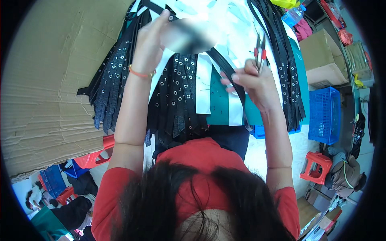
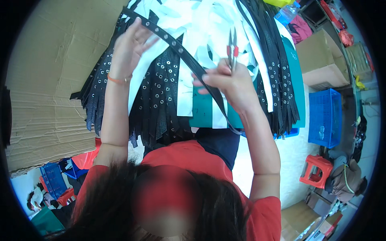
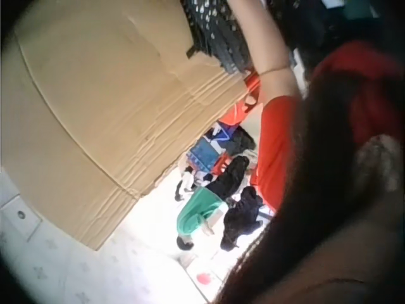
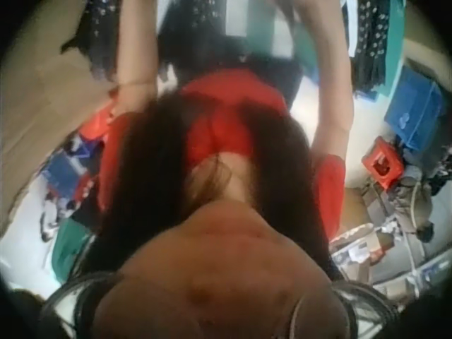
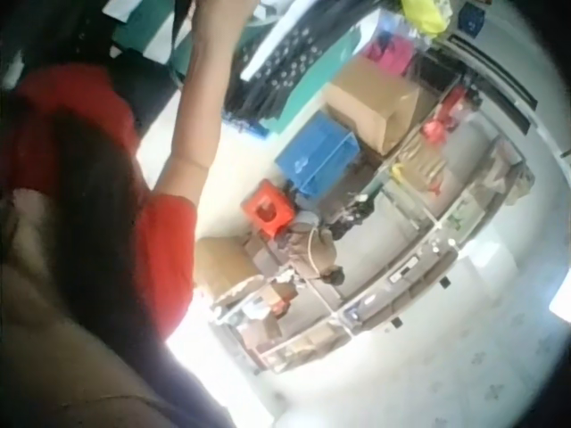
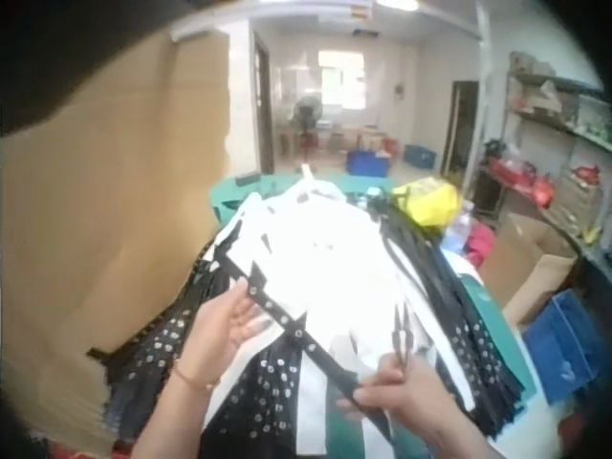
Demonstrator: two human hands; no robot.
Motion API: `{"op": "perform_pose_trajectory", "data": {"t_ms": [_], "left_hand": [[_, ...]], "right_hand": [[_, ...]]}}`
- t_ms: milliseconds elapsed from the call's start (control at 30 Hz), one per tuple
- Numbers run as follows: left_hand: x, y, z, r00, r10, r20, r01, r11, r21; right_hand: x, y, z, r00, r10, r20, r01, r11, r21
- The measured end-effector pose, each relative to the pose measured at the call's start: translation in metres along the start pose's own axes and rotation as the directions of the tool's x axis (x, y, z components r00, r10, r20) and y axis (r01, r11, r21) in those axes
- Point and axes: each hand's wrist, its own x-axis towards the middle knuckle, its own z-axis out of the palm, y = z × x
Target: Trim excess material and threads from black belts using small clippers in a factory setting.
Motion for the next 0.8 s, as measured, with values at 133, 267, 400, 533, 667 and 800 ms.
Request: {"op": "perform_pose_trajectory", "data": {"t_ms": [133, 267, 400, 533, 667, 800], "left_hand": [[-0.059, -0.027, 0.051, 0.846, -0.367, 0.387, 0.229, 0.905, 0.358], [-0.083, -0.05, 0.073, 0.86, -0.345, 0.377, 0.232, 0.921, 0.313], [-0.069, -0.031, 0.065, 0.964, -0.096, 0.247, 0.077, 0.993, 0.086], [-0.035, 0.011, 0.037, 0.977, 0.13, 0.168, -0.154, 0.979, 0.135], [0.017, 0.033, -0.004, 0.968, 0.248, 0.043, -0.25, 0.92, 0.302], [0.057, 0.046, -0.03, 0.958, 0.283, -0.045, -0.253, 0.91, 0.33]], "right_hand": [[0.039, 0.003, -0.006, 0.991, -0.132, -0.006, 0.129, 0.974, -0.187], [0.07, -0.014, 0.017, 0.98, -0.17, 0.105, 0.164, 0.985, 0.059], [0.072, -0.022, 0.025, 0.97, -0.168, 0.179, 0.164, 0.986, 0.034], [0.037, -0.022, 0.019, 0.963, 0.01, 0.271, 0.028, 0.991, -0.134], [0.01, -0.004, 0.01, 0.944, 0.131, 0.303, -0.1, 0.988, -0.114], [-0.003, 0.005, -0.005, 0.955, 0.115, 0.273, -0.086, 0.99, -0.116]]}}
